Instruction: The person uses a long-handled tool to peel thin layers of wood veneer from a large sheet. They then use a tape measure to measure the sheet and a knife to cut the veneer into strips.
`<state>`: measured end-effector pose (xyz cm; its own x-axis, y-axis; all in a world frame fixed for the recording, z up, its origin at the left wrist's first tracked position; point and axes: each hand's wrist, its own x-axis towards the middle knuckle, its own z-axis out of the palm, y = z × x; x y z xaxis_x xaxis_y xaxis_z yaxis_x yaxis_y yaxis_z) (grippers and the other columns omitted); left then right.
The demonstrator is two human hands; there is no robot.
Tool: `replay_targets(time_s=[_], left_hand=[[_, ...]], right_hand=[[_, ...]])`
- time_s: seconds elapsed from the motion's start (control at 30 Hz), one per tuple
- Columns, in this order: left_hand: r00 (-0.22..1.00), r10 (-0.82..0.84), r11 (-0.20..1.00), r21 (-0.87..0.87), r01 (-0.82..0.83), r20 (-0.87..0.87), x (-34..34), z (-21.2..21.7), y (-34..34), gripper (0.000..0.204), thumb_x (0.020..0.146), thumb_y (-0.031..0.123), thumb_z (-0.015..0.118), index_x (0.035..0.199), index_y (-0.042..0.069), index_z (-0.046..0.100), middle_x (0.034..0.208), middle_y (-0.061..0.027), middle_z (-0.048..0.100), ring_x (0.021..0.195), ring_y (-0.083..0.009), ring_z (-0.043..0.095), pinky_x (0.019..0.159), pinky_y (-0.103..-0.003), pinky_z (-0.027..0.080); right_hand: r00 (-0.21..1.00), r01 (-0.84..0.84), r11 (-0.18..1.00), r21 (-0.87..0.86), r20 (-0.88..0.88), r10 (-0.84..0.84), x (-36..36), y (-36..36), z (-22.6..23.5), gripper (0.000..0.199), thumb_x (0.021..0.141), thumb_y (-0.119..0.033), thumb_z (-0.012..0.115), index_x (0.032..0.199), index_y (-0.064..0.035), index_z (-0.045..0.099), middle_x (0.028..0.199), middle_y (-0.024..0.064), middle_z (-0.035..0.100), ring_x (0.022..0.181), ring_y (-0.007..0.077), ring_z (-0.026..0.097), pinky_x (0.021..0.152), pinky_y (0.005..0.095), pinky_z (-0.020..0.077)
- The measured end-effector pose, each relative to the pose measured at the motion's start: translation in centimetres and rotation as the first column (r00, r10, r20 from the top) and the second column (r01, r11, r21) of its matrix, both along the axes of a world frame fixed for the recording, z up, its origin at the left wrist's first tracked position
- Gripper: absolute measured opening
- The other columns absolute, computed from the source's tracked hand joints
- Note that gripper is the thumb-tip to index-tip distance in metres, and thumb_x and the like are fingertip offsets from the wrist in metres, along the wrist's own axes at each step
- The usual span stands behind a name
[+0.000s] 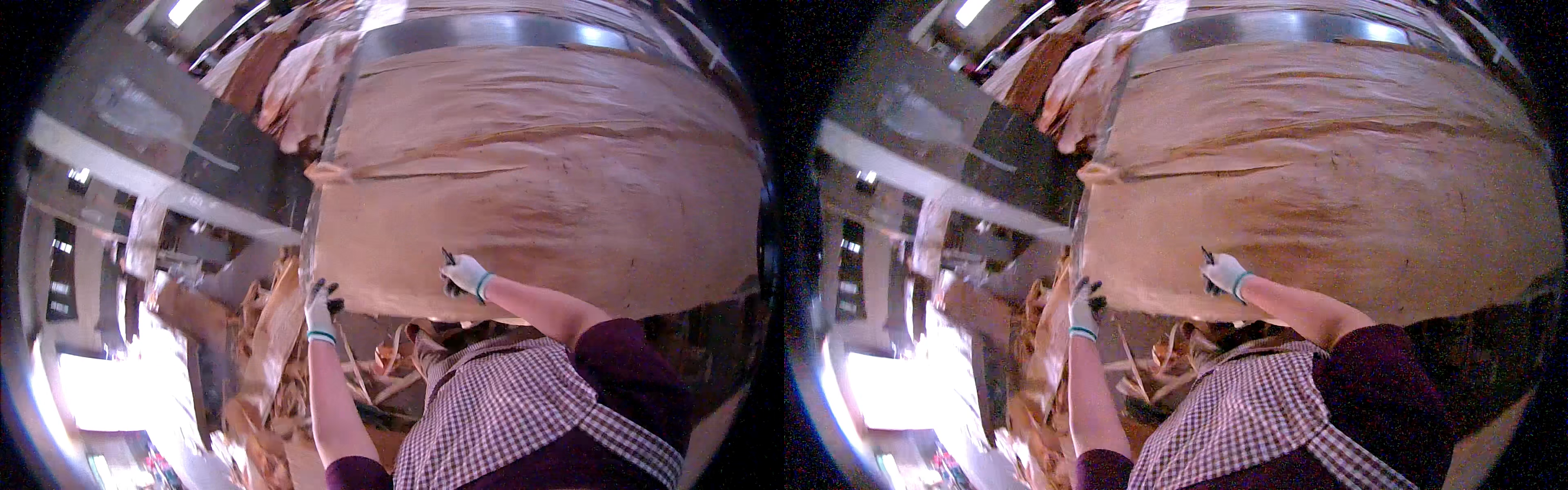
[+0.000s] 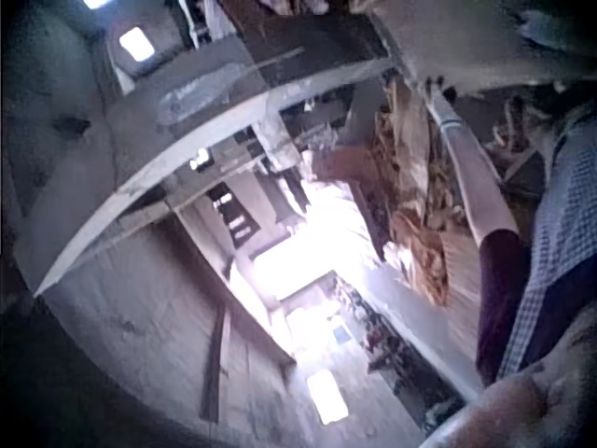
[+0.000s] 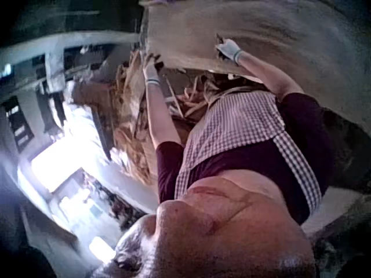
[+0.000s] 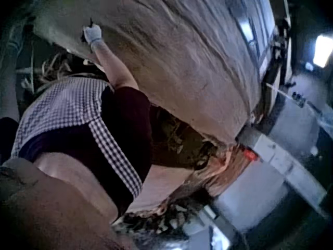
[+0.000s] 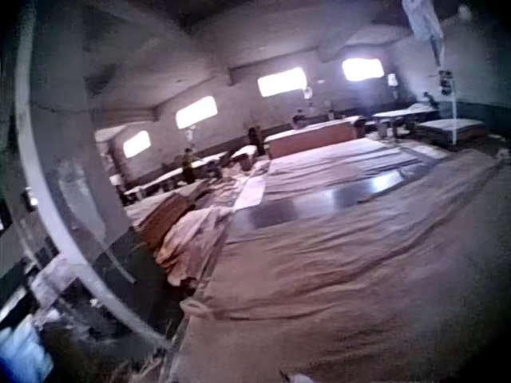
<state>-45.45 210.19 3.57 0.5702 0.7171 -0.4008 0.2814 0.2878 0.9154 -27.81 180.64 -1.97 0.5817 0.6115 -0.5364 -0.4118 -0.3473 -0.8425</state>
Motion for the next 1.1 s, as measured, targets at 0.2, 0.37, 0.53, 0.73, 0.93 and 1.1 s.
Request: replay_targets(time_s=[0.2, 0.37, 0.53, 0.73, 0.93, 1.1], left_hand=[[0.986, -0.101, 0.992, -0.062, 0.110, 0.133, 16.3, -3.6, 15.8, 0.025, 0.085, 0.019, 0.060, 0.108, 0.015, 0.051, 0.083, -0.0032, 0.058, 0.059, -0.0165, 0.057, 0.048, -0.028, 0.049], [0.999, -0.027, 0.998, -0.052, 0.030, 0.047, 26.3, -4.5, 17.9, 0.070, 0.081, 0.020, 0.068, 0.138, 0.004, 0.030, 0.087, -0.0069, 0.059, 0.065, -0.0162, 0.057, 0.056, -0.029, 0.048], [0.955, -0.201, 0.968, -0.106, 0.228, 0.219, 29.1, -8.6, 23.6, 0.028, 0.079, 0.003, 0.065, 0.105, 0.012, 0.059, 0.086, -0.0017, 0.060, 0.056, -0.0078, 0.048, 0.044, -0.023, 0.037], [0.571, 0.589, 0.701, -0.010, -0.713, 0.572, 17.6, 5.1, 38.4, 0.026, 0.079, 0.012, 0.061, 0.097, -0.006, 0.060, 0.097, -0.0129, 0.061, 0.085, -0.0244, 0.058, 0.078, -0.038, 0.048], [0.825, 0.486, 0.817, 0.184, -0.546, 0.289, -8.8, 8.5, 40.8, 0.021, 0.084, 0.015, 0.055, 0.097, 0.000, 0.061, 0.092, -0.0097, 0.062, 0.083, -0.0227, 0.059, 0.077, -0.035, 0.047], [0.944, 0.260, 0.938, -0.180, -0.297, -0.202, -19.3, -3.3, 22.1, 0.020, 0.088, 0.018, 0.050, 0.097, 0.005, 0.063, 0.087, -0.0070, 0.063, 0.082, -0.0213, 0.060, 0.076, -0.034, 0.046]], right_hand=[[0.989, 0.146, 0.988, -0.053, 0.045, -0.144, -1.3, -0.1, 1.7, 0.022, 0.092, -0.021, 0.052, 0.085, -0.0005, 0.057, 0.060, 0.0088, 0.060, 0.045, 0.0147, 0.057, 0.041, 0.0281, 0.0447], [0.954, 0.299, 0.933, -0.201, 0.055, -0.294, -2.4, -0.1, 1.6, 0.022, 0.093, -0.021, 0.052, 0.087, -0.0008, 0.058, 0.058, 0.0072, 0.060, 0.044, 0.0130, 0.055, 0.039, 0.0274, 0.0427], [0.946, 0.325, 0.920, -0.220, 0.059, -0.320, -2.4, 0.9, 1.9, 0.022, 0.093, -0.022, 0.052, 0.086, -0.0020, 0.057, 0.057, 0.0064, 0.059, 0.041, 0.0115, 0.053, 0.040, 0.0258, 0.0429], [0.937, 0.349, 0.914, -0.204, 0.064, -0.344, -2.3, 0.5, 1.3, 0.023, 0.093, -0.023, 0.053, 0.084, -0.0020, 0.056, 0.056, 0.0064, 0.059, 0.040, 0.0127, 0.052, 0.038, 0.0265, 0.0410], [0.961, 0.273, 0.956, -0.111, 0.084, -0.264, -2.0, 1.3, 1.5, 0.020, 0.091, -0.019, 0.053, 0.084, -0.0014, 0.054, 0.058, 0.0079, 0.059, 0.043, 0.0138, 0.055, 0.039, 0.0282, 0.0420], [0.995, 0.043, 0.969, -0.244, 0.096, -0.020, -1.1, 1.5, 3.4, 0.020, 0.091, -0.020, 0.053, 0.088, -0.0003, 0.053, 0.064, 0.0060, 0.060, 0.050, 0.0123, 0.057, 0.045, 0.0281, 0.0447]])
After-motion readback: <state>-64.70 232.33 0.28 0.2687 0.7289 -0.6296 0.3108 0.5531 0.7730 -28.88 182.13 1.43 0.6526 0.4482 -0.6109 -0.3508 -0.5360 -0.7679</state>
